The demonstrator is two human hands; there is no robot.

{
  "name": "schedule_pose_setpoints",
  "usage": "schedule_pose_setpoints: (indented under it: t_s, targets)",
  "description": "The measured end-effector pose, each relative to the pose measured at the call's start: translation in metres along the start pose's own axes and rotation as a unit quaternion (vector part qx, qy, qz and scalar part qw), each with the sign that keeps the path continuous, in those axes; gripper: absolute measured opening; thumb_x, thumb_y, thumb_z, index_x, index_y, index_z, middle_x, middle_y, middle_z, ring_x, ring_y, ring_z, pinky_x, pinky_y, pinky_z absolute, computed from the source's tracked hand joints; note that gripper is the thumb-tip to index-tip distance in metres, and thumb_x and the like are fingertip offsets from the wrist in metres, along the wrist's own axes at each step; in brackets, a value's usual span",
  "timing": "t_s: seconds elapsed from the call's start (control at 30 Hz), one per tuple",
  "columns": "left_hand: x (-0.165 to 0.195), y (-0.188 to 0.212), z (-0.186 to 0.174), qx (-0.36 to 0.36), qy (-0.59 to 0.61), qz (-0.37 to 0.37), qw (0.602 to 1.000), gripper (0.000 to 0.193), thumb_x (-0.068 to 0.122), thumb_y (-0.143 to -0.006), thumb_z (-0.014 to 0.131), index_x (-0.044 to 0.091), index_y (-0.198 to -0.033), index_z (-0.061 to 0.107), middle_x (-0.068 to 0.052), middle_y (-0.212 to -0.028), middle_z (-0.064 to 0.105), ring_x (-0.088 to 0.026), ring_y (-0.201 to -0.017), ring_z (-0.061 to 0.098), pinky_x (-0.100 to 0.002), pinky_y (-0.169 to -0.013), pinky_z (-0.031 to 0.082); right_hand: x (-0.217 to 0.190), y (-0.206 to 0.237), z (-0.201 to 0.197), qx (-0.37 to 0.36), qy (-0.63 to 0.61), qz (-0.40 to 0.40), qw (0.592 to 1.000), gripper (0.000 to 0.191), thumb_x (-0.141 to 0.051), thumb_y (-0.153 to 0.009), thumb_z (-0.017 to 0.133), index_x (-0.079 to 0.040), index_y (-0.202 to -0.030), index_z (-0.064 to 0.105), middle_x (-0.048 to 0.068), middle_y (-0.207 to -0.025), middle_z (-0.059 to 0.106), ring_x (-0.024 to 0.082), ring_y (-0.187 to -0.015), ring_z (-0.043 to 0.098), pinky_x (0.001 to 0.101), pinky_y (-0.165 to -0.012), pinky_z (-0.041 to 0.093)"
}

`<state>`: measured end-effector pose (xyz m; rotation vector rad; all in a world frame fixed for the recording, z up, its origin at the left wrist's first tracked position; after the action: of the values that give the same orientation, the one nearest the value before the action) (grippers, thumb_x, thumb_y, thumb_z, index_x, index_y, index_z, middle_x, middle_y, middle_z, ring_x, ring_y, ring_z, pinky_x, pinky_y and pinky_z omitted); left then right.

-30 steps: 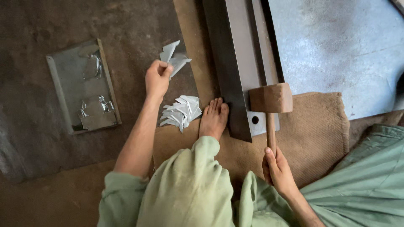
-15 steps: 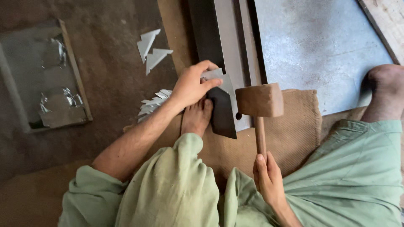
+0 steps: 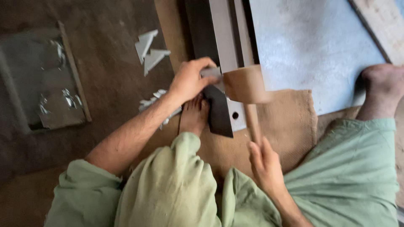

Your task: The person sits on the floor and holds small white pieces against a metal beam, striking them with a wooden mallet to break or shape them, placing the finished pieces in a pile beside them. At the end they gather the pieces and stand up.

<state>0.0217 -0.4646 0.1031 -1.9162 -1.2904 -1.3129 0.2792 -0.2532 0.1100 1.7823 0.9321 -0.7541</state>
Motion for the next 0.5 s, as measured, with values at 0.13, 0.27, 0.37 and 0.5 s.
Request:
schedule_pose_setpoints:
  t_s: [0.13, 0.27, 0.37, 0.5]
  targets:
    - [0.004, 0.001, 0.000, 0.005, -0.007, 0.036, 0.999, 0.031, 0.018, -0.083, 0.087, 0.004, -0.105, 0.070, -0.011, -0.092, 0.077, -0.020, -0.087, 0.075, -0.035, -0.076, 0.056, -0.003, 0.004, -0.005, 0.040, -0.232, -0.032, 0.971, 0.027, -0.033, -0.107, 0.045, -0.010, -0.093, 0.049, -0.003, -0.062, 0.046, 0.006, -0.045, 0.039, 0.0232, -0.037, 0.032]
    - [-0.009, 0.001, 0.007, -0.010, 0.018, -0.004, 1.000, 0.031, 0.021, -0.085, 0.085, 0.006, -0.107, 0.069, -0.010, -0.093, 0.078, -0.020, -0.087, 0.078, -0.035, -0.078, 0.058, 0.001, 0.001, -0.004, 0.043, -0.188, -0.030, 0.981, 0.043, -0.040, -0.111, 0.042, -0.009, -0.084, 0.052, 0.000, -0.058, 0.047, 0.008, -0.040, 0.039, 0.0243, -0.034, 0.032]
    - [-0.006, 0.000, 0.005, 0.009, 0.005, 0.036, 0.999, 0.034, 0.022, -0.082, 0.087, 0.005, -0.105, 0.068, -0.011, -0.093, 0.077, -0.024, -0.090, 0.077, -0.037, -0.079, 0.058, 0.026, -0.006, 0.020, -0.069, -0.275, 0.118, 0.952, 0.029, -0.037, -0.106, 0.049, -0.011, -0.094, 0.048, -0.004, -0.061, 0.037, 0.006, -0.043, 0.032, 0.0241, -0.036, 0.025]
    - [-0.009, -0.001, 0.006, 0.008, -0.031, 0.049, 0.998, 0.035, 0.026, -0.086, 0.087, 0.005, -0.103, 0.065, -0.013, -0.095, 0.076, -0.029, -0.090, 0.077, -0.039, -0.077, 0.057, 0.017, -0.016, -0.001, 0.006, -0.375, 0.032, 0.926, 0.046, -0.051, -0.107, 0.044, -0.010, -0.085, 0.047, -0.002, -0.054, 0.038, 0.008, -0.037, 0.031, 0.0248, -0.031, 0.023]
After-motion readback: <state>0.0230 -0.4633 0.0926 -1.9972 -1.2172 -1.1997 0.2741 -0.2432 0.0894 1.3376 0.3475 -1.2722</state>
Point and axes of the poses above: each hand's wrist, its own y-axis away from the middle knuckle, its own z-axis out of the palm, x = y × z, the point moved 9 cm from there along -y, towards the middle knuckle
